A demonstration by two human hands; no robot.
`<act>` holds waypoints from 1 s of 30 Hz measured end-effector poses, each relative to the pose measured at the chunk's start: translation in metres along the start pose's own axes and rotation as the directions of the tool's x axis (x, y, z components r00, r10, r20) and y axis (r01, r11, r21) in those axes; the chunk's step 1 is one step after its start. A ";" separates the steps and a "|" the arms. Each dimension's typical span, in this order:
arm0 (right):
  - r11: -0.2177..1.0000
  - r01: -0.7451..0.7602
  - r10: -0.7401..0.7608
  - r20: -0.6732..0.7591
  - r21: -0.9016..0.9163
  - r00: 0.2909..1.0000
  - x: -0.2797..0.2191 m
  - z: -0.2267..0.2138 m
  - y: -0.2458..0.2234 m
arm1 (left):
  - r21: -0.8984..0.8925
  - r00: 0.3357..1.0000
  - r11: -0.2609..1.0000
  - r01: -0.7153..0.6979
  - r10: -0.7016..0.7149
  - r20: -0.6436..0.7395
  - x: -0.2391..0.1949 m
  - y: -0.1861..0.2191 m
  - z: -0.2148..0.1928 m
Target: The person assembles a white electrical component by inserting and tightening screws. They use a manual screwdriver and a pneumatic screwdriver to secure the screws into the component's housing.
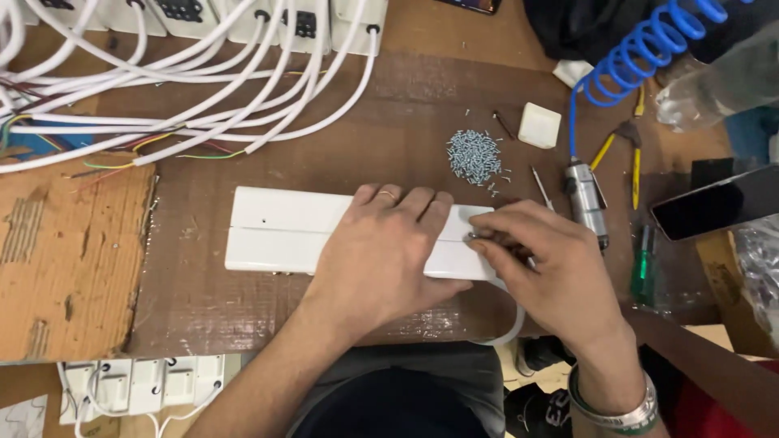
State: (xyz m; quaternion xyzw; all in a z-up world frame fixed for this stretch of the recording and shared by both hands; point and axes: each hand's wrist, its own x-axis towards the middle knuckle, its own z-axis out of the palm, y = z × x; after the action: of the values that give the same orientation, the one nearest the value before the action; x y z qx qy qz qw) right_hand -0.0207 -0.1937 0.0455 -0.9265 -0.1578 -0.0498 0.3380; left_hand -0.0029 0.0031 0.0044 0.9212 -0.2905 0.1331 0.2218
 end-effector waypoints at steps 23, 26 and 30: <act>0.994 0.073 -0.073 -0.007 -0.082 0.997 0.003 0.000 -0.003 | -0.002 0.999 1.000 -0.031 0.031 0.040 0.001 -0.003 0.003; 0.993 0.079 -0.081 -0.022 -0.086 0.996 0.003 0.001 -0.001 | 0.004 0.999 1.000 -0.026 0.026 0.038 0.001 -0.003 0.003; 0.993 0.089 -0.092 -0.045 -0.078 0.995 0.002 0.003 -0.004 | -0.002 0.999 1.000 -0.022 0.022 0.026 0.002 -0.003 0.003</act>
State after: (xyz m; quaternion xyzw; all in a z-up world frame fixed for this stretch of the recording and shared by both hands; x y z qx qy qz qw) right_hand -0.0202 -0.1884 0.0465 -0.9291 -0.1894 -0.0937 0.3036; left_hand 0.0005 0.0031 0.0015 0.9194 -0.3036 0.1235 0.2173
